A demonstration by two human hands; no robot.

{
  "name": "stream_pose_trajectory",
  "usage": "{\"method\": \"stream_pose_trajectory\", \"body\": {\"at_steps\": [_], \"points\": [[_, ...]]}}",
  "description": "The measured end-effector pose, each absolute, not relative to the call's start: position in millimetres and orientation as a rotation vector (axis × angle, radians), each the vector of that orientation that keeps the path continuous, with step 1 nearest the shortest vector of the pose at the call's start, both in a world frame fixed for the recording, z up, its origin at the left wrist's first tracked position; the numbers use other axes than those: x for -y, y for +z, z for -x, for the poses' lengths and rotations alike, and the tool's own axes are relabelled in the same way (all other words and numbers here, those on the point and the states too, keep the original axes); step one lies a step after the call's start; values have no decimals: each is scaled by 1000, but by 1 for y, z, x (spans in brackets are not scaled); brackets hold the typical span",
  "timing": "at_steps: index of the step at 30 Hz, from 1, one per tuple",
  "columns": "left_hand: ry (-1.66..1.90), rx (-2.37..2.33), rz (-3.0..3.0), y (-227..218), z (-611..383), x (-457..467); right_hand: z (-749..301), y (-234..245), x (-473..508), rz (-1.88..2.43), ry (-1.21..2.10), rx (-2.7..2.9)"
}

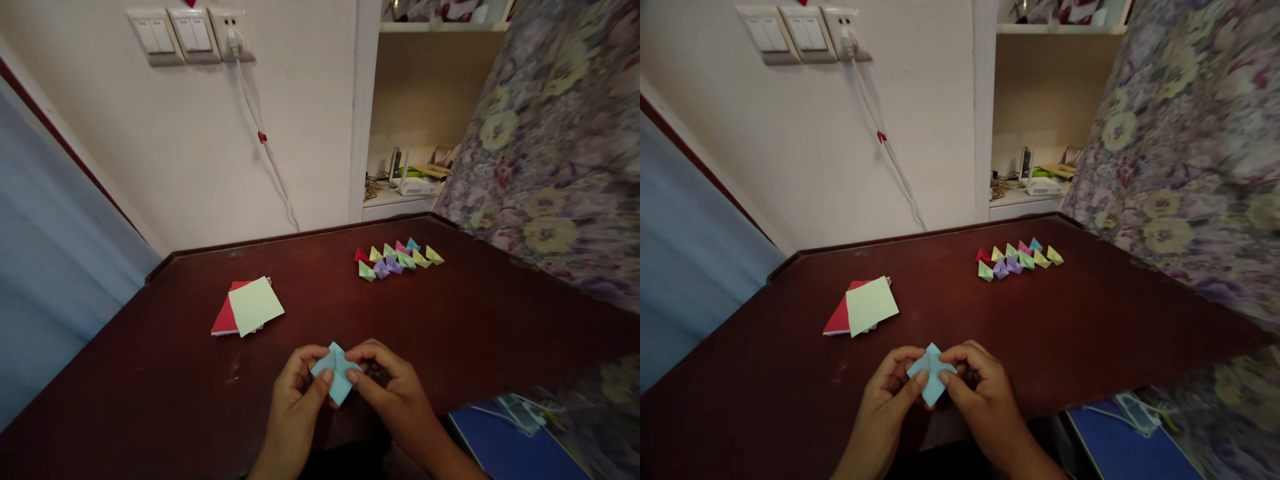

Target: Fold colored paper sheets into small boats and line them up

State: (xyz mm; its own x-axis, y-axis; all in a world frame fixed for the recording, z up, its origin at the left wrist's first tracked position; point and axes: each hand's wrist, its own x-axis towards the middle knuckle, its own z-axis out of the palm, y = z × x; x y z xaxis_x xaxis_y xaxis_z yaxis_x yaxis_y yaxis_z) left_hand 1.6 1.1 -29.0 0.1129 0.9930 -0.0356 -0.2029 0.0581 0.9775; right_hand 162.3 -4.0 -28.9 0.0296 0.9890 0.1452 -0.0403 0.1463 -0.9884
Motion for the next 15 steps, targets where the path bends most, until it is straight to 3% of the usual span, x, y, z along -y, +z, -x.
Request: {"method": "stream_pose_trajectory", "body": {"at_steps": [8,15], "points": [[1185,-1004,-1142,-32,3,-1,-161,-25,4,1063,1397,1125],[1115,-948,-1066,-27,1,-2,-160,-28,4,1074,1335,1111]]}}
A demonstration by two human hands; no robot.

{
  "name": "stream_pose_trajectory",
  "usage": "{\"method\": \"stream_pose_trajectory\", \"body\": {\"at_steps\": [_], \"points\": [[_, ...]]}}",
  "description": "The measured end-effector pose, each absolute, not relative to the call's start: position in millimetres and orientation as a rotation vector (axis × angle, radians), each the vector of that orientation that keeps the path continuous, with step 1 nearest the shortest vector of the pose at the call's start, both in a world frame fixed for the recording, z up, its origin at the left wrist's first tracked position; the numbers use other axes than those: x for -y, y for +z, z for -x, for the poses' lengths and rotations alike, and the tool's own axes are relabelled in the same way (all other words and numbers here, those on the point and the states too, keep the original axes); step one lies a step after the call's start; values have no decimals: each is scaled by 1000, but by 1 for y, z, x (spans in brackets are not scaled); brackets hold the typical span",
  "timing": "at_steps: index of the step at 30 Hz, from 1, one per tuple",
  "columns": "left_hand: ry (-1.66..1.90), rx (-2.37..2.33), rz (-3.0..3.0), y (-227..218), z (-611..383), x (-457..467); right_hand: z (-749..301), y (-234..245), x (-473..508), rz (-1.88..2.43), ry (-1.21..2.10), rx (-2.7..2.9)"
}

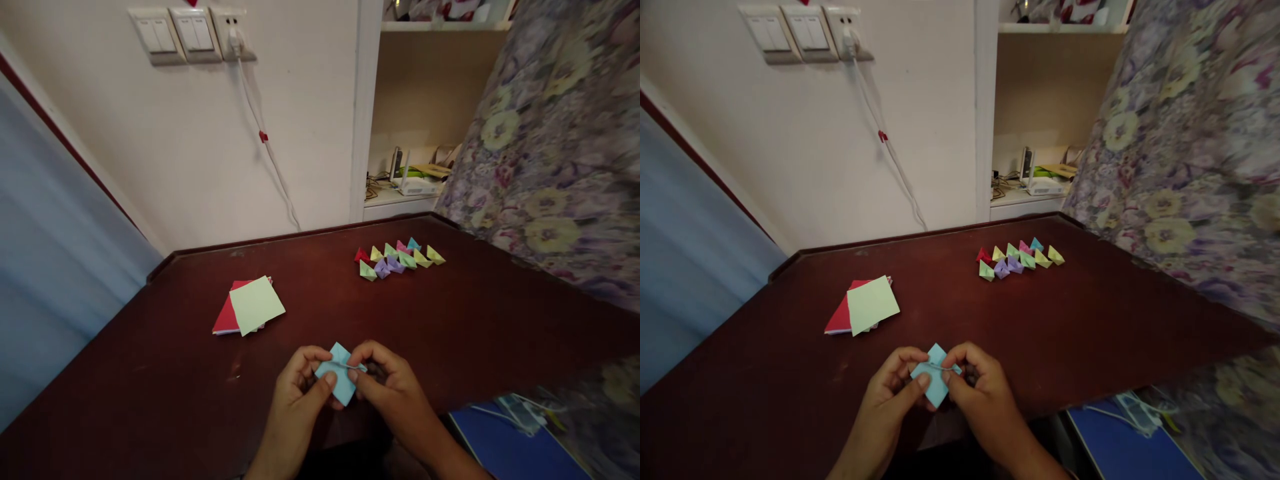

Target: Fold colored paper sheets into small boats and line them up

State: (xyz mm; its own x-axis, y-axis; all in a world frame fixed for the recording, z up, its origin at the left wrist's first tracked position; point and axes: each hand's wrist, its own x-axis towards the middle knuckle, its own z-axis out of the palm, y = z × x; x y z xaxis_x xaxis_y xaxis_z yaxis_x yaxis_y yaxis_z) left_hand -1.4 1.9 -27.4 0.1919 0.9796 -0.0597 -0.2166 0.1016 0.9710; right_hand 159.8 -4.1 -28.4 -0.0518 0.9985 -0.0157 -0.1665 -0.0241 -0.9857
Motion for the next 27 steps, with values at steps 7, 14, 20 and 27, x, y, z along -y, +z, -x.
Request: {"method": "stream_pose_trajectory", "body": {"at_steps": [7,14,20,27], "points": [[1125,-972,-1047,-25,2,-2,-162,-31,3,1001,1309,1156],[1118,-963,-987,-23,3,0,-166,-29,4,950,1246,1263],[1150,-909,-1004,-25,4,2,-166,-23,7,949,1004,1488],[1240,-1009,-984,-29,-1,2,-161,-32,11,952,1093,1289]]}}
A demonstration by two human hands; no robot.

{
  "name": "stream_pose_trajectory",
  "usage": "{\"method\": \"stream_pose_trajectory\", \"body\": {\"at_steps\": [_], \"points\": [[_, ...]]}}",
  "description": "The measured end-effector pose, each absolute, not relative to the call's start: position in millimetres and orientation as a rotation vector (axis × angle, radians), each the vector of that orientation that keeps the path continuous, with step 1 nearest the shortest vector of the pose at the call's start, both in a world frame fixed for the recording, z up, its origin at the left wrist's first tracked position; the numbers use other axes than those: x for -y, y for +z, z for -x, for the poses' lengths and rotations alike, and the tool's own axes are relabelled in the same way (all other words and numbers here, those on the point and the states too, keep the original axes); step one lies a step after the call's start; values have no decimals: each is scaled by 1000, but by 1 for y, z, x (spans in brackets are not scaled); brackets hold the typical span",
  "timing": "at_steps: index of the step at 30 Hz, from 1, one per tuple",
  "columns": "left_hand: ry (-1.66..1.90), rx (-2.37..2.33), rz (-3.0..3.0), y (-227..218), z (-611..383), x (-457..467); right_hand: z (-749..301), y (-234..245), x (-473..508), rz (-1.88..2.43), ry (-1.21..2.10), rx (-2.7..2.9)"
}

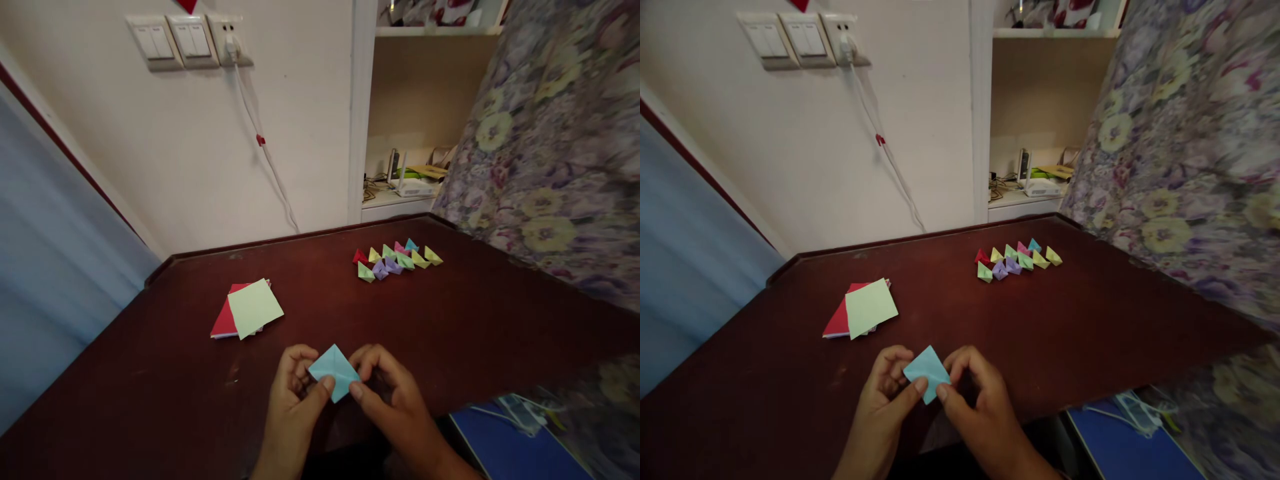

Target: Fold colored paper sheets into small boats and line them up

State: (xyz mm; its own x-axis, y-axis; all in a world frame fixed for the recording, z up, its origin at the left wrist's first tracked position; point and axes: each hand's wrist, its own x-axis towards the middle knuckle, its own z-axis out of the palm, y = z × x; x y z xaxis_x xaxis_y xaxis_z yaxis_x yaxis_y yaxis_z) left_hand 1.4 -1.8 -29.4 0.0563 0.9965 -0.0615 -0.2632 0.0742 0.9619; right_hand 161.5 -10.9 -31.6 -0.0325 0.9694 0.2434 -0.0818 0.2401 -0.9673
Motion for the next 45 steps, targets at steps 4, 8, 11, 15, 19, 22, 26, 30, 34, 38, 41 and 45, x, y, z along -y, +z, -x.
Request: {"method": "stream_pose_trajectory", "body": {"at_steps": [4,8,11,15,19,22,26,30,34,38,41,45], "points": [[1269,-1013,-973,-27,-4,3,-158,-33,10,1053,1240,1231],[1236,-1008,-963,-28,-3,3,-157,-27,8,1174,1163,1301],[1186,-1000,-974,-31,-1,0,-158,-25,8,1187,1105,1318],[1184,-1006,-965,-32,-1,-1,-158,-29,9,1194,1150,1304],[1169,-980,-962,-29,-4,2,-157,-33,7,1192,1185,1231],[1155,-949,-953,-29,-7,2,-156,-32,6,1181,1181,1198],[1161,-977,-931,-28,-8,0,-156,-27,5,1129,1236,1202],[1122,-1043,-957,-24,-10,2,-155,-28,4,1130,1286,1177],[1132,-954,-962,-26,-15,6,-152,-33,4,1137,1267,1092],[1117,-846,-840,-26,-13,4,-157,-39,3,1002,1343,1038],[1036,-725,-701,-24,-6,2,-168,-42,-1,944,1305,923],[908,-553,-579,-26,-3,4,-180,-39,-3,867,1351,1167]]}}
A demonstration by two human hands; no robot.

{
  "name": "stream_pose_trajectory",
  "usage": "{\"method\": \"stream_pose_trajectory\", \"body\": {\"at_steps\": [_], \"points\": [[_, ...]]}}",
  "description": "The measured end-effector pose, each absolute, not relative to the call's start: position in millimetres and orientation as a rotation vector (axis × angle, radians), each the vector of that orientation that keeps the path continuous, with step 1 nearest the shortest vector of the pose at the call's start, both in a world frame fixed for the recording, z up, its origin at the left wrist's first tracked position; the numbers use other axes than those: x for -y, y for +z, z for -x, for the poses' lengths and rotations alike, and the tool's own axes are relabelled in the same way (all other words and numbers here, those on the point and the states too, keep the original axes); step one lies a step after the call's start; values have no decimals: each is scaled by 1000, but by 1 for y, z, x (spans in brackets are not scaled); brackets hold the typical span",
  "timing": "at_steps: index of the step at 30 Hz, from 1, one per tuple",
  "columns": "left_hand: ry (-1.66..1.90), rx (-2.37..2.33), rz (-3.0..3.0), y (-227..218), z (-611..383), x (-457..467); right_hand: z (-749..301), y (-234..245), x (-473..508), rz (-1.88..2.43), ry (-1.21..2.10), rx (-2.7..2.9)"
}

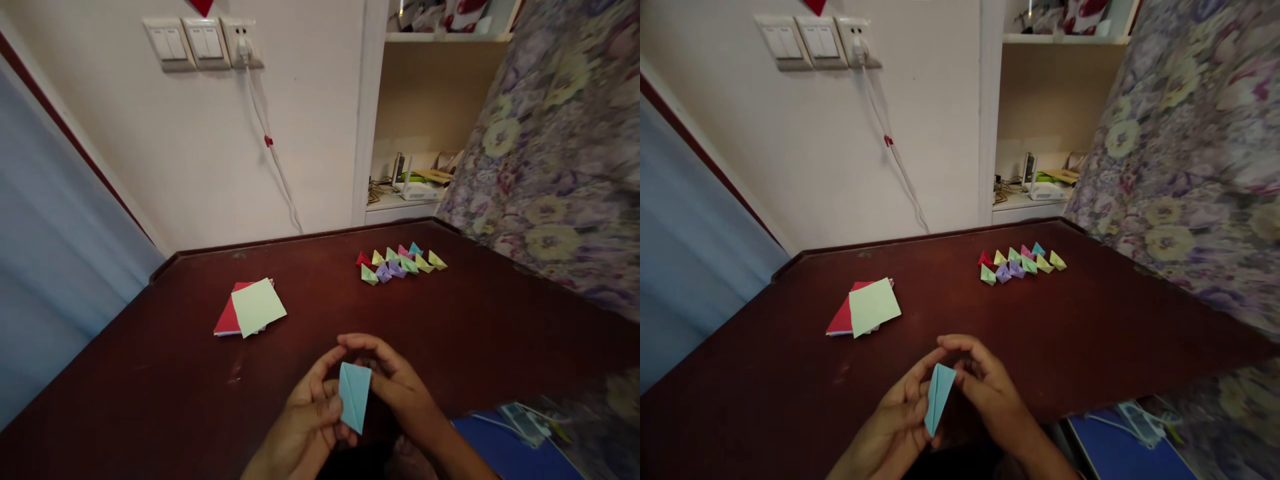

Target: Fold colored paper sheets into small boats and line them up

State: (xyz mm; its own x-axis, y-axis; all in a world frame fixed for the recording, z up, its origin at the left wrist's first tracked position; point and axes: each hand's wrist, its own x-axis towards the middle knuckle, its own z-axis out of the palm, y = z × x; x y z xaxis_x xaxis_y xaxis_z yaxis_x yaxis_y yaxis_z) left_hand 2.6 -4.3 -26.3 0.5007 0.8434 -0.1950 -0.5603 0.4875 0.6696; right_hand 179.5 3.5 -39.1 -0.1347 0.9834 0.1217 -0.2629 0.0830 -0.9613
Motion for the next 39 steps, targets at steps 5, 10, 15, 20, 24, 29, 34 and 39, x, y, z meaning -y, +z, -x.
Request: {"method": "stream_pose_trajectory", "body": {"at_steps": [5,10,15,20,24,29,34,39], "points": [[890,-499,-517,-32,-6,7,-179,-32,1,752,1360,1374],[817,-430,-511,-34,-7,8,-174,-31,2,761,1439,1262],[809,-556,-543,-37,-7,7,-172,-32,2,700,1514,1184],[1042,-745,-763,-34,0,3,-171,-34,0,918,1463,1045],[1145,-846,-968,-28,6,1,-169,-32,1,1048,1432,1105],[1142,-986,-1042,-28,1,-2,-163,-24,3,1019,1480,1115],[1178,-1007,-1000,-27,-2,-2,-160,-25,4,1013,1459,1085],[1204,-936,-967,-25,-1,1,-162,-32,4,894,1379,1125]]}}
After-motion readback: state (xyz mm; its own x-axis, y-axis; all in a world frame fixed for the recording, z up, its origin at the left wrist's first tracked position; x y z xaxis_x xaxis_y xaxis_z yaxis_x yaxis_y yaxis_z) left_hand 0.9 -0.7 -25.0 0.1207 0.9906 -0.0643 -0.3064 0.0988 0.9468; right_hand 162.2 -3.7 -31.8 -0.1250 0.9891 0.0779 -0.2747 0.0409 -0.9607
